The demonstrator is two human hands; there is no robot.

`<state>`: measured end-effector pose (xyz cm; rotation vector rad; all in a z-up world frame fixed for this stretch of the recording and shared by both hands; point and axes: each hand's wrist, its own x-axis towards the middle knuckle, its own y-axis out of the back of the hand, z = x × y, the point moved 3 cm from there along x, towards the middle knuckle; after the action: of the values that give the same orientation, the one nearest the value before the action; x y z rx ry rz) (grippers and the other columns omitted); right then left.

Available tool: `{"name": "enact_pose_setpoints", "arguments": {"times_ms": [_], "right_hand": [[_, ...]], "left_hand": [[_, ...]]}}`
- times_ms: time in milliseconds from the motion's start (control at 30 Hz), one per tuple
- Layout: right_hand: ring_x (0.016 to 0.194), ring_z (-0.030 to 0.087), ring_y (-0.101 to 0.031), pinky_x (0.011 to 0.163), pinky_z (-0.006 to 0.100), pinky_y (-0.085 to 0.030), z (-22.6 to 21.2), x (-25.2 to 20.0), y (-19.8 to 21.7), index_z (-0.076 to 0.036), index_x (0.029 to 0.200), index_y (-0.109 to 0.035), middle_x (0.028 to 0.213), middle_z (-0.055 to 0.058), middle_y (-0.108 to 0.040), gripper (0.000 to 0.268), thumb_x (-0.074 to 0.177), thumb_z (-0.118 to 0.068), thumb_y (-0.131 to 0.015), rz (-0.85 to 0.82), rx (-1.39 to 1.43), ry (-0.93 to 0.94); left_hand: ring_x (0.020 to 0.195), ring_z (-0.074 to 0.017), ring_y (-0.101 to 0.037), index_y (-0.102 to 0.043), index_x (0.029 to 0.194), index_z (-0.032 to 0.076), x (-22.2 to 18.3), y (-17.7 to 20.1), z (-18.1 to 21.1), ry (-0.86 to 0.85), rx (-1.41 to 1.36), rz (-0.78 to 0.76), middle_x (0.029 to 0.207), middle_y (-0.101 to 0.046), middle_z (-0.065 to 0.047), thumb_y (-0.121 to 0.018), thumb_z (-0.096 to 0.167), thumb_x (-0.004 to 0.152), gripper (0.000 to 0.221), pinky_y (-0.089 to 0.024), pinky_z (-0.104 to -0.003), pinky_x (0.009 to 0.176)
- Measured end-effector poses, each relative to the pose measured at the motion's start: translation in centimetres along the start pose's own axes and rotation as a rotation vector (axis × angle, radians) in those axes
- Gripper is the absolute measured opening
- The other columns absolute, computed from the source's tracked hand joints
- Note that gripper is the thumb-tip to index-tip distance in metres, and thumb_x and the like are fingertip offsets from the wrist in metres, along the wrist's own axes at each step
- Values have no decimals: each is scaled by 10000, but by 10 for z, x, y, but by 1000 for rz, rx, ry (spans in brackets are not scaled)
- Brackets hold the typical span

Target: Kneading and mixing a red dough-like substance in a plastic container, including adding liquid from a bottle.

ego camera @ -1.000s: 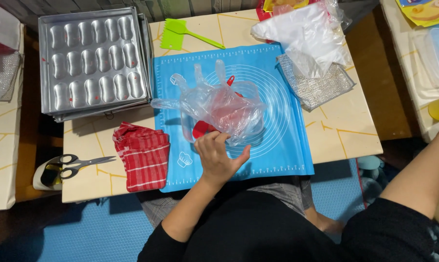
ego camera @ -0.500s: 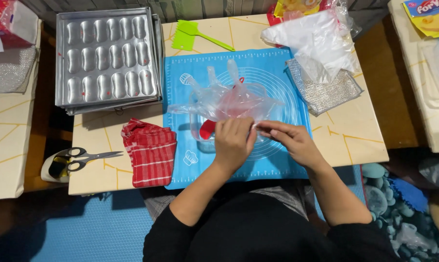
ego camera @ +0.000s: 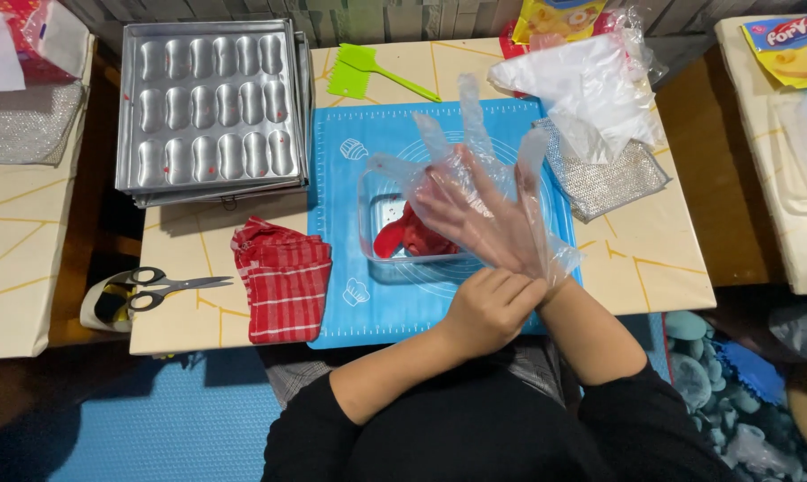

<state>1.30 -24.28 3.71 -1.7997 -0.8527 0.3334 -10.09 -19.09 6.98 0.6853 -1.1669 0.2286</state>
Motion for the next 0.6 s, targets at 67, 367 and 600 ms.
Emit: {"name": "enact_pose_setpoints", "arguments": {"times_ms": [67, 367, 600], "right_hand": [[1537, 533, -160, 1247, 681, -179, -1, 5, -3, -353, 1608, -304, 1696, 197, -66, 828, 927, -805, -436, -23, -81, 49], [1559, 522, -117, 1193, 799, -91, -2, 17, -6, -317, 1586, -366, 1663, 82, -311, 782, 940, -746, -467, -362, -3, 148], [1542, 548, -105, 1159, 846, -86, -6, 30, -18, -395, 1610, -201, 1720, 96, -165, 972, 797, -777, -572, -235, 249, 110]], "left_hand": [[681, -195, -579, -690, 1026, 105, -3, -3, 0, 4, -25, -16, 784, -549, -19, -544, 99, 997, 149, -486, -291, 632], [726, -269, -609, -686, 987, 74, 13, 7, -3, 63, -122, 9, 815, -560, -71, -630, 124, 947, 85, -517, -350, 657], [686, -201, -575, -676, 1008, 113, -12, -12, 19, 57, -166, -81, 789, -526, -16, -575, 143, 1013, 106, -500, -304, 628]]}}
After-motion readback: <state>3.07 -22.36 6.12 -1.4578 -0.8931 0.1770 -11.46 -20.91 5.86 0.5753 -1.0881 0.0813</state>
